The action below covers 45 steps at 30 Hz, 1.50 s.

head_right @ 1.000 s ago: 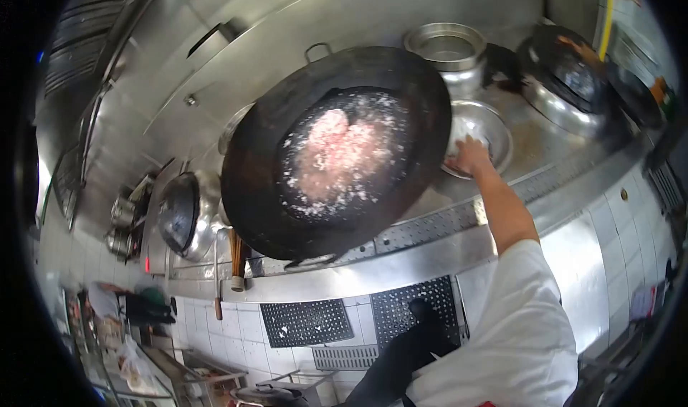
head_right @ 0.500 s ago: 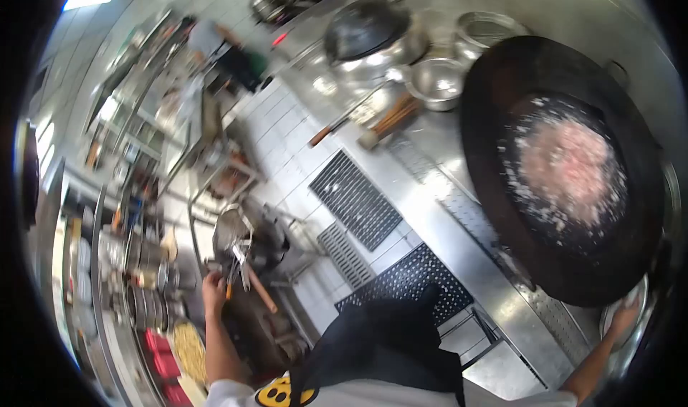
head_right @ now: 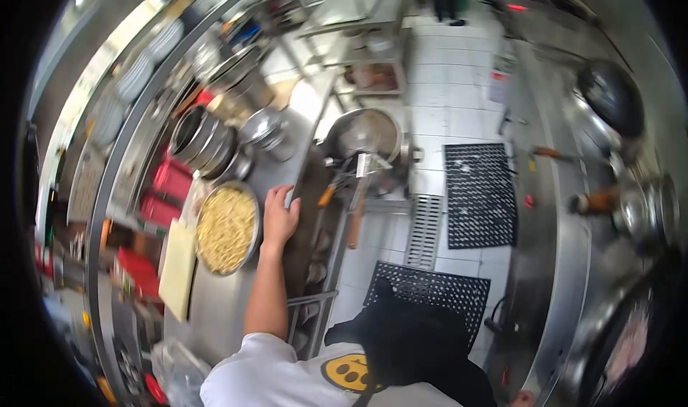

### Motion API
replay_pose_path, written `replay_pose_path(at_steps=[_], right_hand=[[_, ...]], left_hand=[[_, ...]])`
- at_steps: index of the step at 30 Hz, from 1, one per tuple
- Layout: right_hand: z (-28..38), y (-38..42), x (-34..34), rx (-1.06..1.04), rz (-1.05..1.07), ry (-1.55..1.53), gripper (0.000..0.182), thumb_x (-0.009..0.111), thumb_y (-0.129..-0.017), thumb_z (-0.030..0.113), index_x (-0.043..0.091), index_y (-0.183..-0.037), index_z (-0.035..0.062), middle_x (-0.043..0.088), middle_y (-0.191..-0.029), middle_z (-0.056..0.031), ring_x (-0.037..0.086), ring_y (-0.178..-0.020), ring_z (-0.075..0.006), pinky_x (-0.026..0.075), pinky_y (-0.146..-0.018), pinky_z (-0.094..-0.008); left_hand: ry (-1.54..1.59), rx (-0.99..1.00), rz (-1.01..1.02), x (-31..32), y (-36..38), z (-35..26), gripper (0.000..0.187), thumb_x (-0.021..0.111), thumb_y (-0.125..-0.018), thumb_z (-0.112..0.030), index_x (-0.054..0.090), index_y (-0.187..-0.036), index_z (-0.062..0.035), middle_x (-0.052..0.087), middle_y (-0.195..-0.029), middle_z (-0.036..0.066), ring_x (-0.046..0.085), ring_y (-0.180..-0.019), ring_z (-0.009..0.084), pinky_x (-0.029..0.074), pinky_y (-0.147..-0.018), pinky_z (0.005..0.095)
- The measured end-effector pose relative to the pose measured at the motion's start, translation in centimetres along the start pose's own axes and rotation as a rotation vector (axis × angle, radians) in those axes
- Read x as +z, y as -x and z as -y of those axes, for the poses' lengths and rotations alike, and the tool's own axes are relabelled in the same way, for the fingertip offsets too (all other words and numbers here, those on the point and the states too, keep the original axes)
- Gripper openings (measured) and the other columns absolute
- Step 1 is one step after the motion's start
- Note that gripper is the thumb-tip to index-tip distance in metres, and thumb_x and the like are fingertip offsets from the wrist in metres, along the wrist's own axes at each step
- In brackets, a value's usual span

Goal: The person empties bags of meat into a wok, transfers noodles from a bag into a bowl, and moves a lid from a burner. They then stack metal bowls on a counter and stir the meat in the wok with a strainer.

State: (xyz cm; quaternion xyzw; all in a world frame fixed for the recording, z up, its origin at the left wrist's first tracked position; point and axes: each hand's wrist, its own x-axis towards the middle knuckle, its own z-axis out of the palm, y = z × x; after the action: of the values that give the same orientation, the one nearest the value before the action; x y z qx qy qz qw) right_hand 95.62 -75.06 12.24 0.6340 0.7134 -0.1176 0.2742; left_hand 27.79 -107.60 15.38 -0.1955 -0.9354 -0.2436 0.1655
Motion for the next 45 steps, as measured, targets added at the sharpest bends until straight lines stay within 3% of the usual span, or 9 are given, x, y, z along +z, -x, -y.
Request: replay_pose_path(at_steps=[2, 4, 8, 10, 15, 20, 27, 31, 45], right_hand=[[4.6, -6.4, 3.5, -0.506, -0.096, -0.25, 0.041, 0.061, -0.093, 0.036, 0.061, -0.123, 0.0076, 0.07, -0.096, -0.0119, 0.067, -0.081, -0.0342, 0.057, -0.072, -0.044], [14.4, -8.4, 2.7, -0.626, -0.126, -0.588, 0.016, 0.063, -0.09, 0.015, 0.065, -0.095, -0.0006, 0.066, -0.084, -0.0159, 0.063, -0.07, -0.0267, 0.052, -0.066, -0.036], [33.8, -7.2, -4.3, -1.003, -0.223, -0.517, 0.012, 0.06, -0.091, 0.008, 0.061, -0.098, -0.0022, 0.061, -0.075, -0.0026, 0.057, -0.068, -0.0091, 0.047, -0.061, -0.0253], [44.2, -1.6, -7.7, -0.979, 0.165, -0.618, 0.013, 0.062, -0.09, 0.008, 0.063, -0.101, -0.0003, 0.06, -0.077, -0.0005, 0.055, -0.069, -0.0076, 0.046, -0.061, -0.0234], [64.4, 11.3, -4.4, -1.426, 0.841, -0.399, 0.04, 0.065, -0.096, 0.022, 0.053, -0.126, -0.0008, 0.061, -0.089, -0.0034, 0.06, -0.078, -0.0094, 0.05, -0.068, -0.0239], [75.2, 24.0, 5.1, -1.219, 1.277, -0.243, 0.091, 0.066, -0.086, 0.058, 0.025, -0.147, 0.0046, 0.059, -0.122, -0.0181, 0.066, -0.088, -0.026, 0.06, -0.07, -0.0389], [75.3, 24.6, 7.8, -0.912, 1.558, -0.494, 0.053, 0.054, -0.086, 0.014, 0.048, -0.138, 0.0084, 0.064, -0.118, -0.0148, 0.069, -0.092, -0.0274, 0.061, -0.07, -0.0428], [70.2, 21.1, 4.8, -0.916, 1.532, -0.527, 0.053, 0.053, -0.087, 0.013, 0.046, -0.139, 0.0067, 0.066, -0.116, -0.0137, 0.069, -0.095, -0.0261, 0.061, -0.069, -0.0417], [57.9, -0.8, -10.7, -0.796, 1.293, -0.712, 0.044, 0.055, -0.084, 0.001, 0.053, -0.128, -0.0018, 0.067, -0.109, -0.0155, 0.07, -0.084, -0.0234, 0.06, -0.065, -0.0358]], left_hand=[[-0.118, 0.018, -0.132, -3.2, -1.1, 5.2, 0.042, 0.069, -0.081, -0.013, 0.059, -0.12, -0.001, 0.057, -0.119, 0.023, 0.054, -0.112, 0.0413, 0.044, -0.099, 0.0461], [-0.231, -0.062, -0.272, -6.7, -2.4, 12.6, 0.044, 0.07, -0.08, -0.015, 0.059, -0.12, -0.0002, 0.056, -0.12, 0.026, 0.053, -0.113, 0.0432, 0.042, -0.1, 0.0484], [-0.384, -0.365, -0.278, -12.9, -3.4, 28.3, 0.049, 0.064, -0.091, -0.033, 0.056, -0.129, -0.0044, 0.051, -0.133, 0.029, 0.047, -0.125, 0.0456, 0.039, -0.105, 0.0494], [-0.44, -0.288, -0.185, -11.7, -2.8, 37.2, 0.051, 0.057, -0.094, -0.039, 0.055, -0.132, -0.0056, 0.048, -0.139, 0.026, 0.047, -0.127, 0.0426, 0.038, -0.107, 0.0468], [-0.127, -0.463, 0.214, -13.7, -2.0, 33.0, 0.045, 0.046, -0.097, -0.037, 0.062, -0.117, -0.0009, 0.063, -0.116, 0.026, 0.057, -0.112, 0.0424, 0.044, -0.097, 0.0458], [-0.083, -0.432, 0.296, -12.6, 2.1, 34.0, 0.06, 0.034, -0.101, -0.048, 0.066, -0.107, 0.0024, 0.065, -0.11, 0.027, 0.061, -0.102, 0.0433, 0.046, -0.091, 0.0505], [-0.088, -0.569, 0.366, -16.2, 3.0, 25.0, 0.042, 0.05, -0.099, -0.032, 0.064, -0.112, 0.0051, 0.067, -0.104, 0.025, 0.062, -0.104, 0.0389, 0.046, -0.095, 0.0431], [-0.161, -0.444, 0.091, -17.1, 4.1, 23.8, 0.047, 0.054, -0.098, -0.022, 0.048, -0.138, 0.0012, 0.042, -0.147, 0.024, 0.041, -0.134, 0.0404, 0.032, -0.111, 0.0432], [0.191, -0.66, -0.031, -8.7, 5.1, 16.0, 0.046, 0.058, -0.098, -0.024, 0.049, -0.137, -0.0017, 0.05, -0.139, 0.019, 0.05, -0.128, 0.0322, 0.042, -0.103, 0.04]])
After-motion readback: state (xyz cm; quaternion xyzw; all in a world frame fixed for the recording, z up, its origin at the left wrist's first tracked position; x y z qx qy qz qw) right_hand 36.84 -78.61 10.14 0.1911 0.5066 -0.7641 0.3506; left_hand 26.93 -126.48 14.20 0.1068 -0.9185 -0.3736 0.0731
